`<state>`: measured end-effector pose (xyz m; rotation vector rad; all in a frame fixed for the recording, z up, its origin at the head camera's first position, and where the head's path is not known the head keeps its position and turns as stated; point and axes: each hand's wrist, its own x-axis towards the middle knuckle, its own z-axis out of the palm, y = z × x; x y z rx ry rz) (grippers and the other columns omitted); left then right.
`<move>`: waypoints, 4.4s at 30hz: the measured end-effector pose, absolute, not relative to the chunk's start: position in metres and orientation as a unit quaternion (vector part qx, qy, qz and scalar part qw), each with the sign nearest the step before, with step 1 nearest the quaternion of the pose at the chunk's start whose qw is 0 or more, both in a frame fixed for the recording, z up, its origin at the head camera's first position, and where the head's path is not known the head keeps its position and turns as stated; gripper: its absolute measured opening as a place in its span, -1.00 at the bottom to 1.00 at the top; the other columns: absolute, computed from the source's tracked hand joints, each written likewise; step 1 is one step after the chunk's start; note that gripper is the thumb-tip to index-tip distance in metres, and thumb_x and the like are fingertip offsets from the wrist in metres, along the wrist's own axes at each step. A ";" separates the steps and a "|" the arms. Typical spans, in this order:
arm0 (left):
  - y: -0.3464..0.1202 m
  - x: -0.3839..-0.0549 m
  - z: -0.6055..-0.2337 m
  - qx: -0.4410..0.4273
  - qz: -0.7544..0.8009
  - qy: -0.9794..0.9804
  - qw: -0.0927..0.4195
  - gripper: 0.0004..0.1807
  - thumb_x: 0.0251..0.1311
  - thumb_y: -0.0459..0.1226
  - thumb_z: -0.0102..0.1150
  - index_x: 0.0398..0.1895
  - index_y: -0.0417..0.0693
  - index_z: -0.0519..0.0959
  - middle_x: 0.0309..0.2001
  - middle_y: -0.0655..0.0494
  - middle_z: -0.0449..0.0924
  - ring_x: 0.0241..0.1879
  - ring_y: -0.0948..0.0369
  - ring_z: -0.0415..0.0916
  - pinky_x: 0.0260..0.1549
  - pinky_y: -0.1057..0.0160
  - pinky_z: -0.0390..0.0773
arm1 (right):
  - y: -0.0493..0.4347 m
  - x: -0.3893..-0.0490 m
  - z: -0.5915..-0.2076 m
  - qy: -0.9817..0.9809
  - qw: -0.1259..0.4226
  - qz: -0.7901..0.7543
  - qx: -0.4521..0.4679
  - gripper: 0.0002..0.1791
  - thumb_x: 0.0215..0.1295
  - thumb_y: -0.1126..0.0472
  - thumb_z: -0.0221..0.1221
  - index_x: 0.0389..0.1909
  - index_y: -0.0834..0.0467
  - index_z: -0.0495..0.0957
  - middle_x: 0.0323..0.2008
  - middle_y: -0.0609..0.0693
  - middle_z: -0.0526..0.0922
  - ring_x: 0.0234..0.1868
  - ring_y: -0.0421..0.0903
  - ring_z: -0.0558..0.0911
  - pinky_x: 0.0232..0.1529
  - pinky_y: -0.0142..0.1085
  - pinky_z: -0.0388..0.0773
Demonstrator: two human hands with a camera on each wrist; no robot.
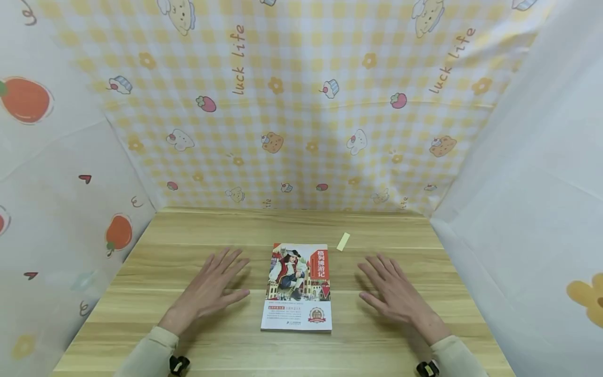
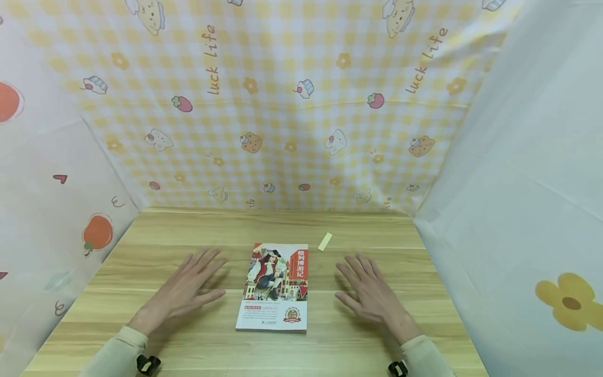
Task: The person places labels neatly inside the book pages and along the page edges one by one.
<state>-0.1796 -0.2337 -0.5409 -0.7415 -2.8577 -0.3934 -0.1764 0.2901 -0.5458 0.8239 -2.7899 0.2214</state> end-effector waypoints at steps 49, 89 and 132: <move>-0.172 -0.146 -0.526 -0.345 -0.118 -0.926 0.095 -0.03 0.37 0.35 0.38 0.72 0.14 0.44 0.79 -0.10 0.27 0.76 -0.30 0.21 0.68 -0.48 0.24 | 0.262 -0.173 -0.540 -0.926 0.148 0.067 0.340 -0.14 0.58 -0.31 0.25 0.72 0.03 0.40 0.72 0.20 0.41 0.75 0.34 0.35 0.86 -0.25 -0.57; -0.133 -0.129 -0.552 -0.359 -0.115 -0.926 -0.003 -0.04 0.48 0.45 0.19 0.79 0.28 0.33 0.81 0.03 0.26 0.84 -0.15 0.10 0.79 -0.29 0.21 | 0.205 -0.150 -0.548 -0.893 0.123 0.039 0.432 -0.12 0.57 -0.48 0.18 0.66 -0.01 0.48 0.72 0.15 0.42 0.72 0.32 0.41 0.66 0.29 0.41; -0.128 -0.130 -0.554 -0.350 -0.114 -0.930 -0.020 -0.25 0.58 0.29 0.22 0.71 0.29 0.45 0.78 0.02 0.33 0.79 -0.13 0.23 0.75 -0.22 0.34 | 0.200 -0.143 -0.561 -0.888 0.075 0.018 0.453 -0.25 0.64 -0.47 0.09 0.55 -0.06 0.60 0.67 0.04 0.51 0.71 0.15 0.46 0.73 0.12 0.41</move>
